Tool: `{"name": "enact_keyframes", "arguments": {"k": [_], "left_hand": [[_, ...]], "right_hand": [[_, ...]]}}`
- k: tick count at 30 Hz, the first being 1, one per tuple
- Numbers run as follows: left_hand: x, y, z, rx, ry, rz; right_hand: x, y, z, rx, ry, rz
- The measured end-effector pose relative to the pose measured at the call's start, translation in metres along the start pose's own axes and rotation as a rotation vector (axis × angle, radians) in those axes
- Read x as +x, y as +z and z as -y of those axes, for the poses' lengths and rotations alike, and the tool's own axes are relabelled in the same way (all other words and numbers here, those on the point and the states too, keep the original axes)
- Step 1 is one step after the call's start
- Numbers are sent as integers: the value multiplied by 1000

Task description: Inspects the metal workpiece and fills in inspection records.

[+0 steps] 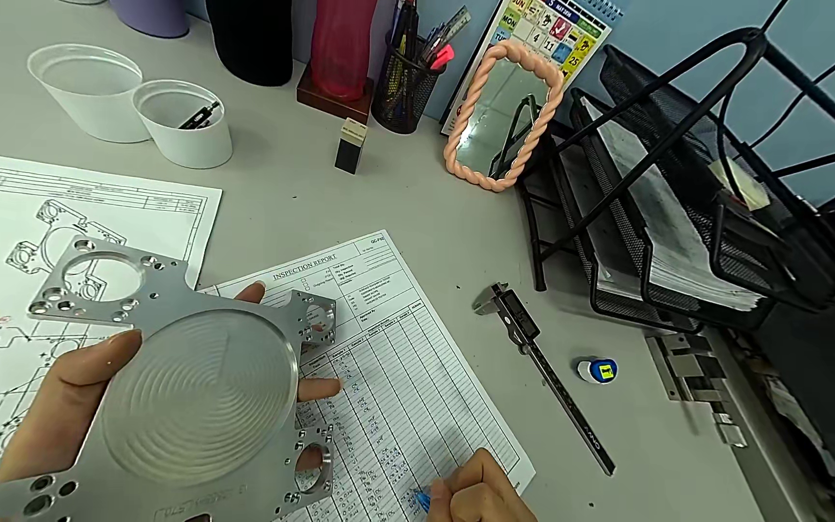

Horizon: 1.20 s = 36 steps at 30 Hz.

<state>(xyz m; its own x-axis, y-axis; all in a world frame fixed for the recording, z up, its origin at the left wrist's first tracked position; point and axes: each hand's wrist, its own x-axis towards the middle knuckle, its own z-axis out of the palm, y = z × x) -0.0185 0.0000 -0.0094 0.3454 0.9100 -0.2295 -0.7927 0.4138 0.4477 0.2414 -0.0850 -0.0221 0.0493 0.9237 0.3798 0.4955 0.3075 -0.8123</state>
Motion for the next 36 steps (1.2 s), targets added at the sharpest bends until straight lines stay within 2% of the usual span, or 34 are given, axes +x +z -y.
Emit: {"name": "enact_keyframes", "arguments": {"k": [4,10,16,21,36], "left_hand": [[-1,-1,0,-31,-14,26],[5,6,5,-52,77,-49],[0,4,2,-84,8,28],[5,10,4,-47,63,-80],[2,9,3,-54,72,-58]], "right_hand": [[0,-1,0,2,12,-7],[0,0,0,-2,21,-18],[0,0,2,-36,7,-2],[0,0,1,-22,-2,1],[0,1,1,-36,3,-25]]}}
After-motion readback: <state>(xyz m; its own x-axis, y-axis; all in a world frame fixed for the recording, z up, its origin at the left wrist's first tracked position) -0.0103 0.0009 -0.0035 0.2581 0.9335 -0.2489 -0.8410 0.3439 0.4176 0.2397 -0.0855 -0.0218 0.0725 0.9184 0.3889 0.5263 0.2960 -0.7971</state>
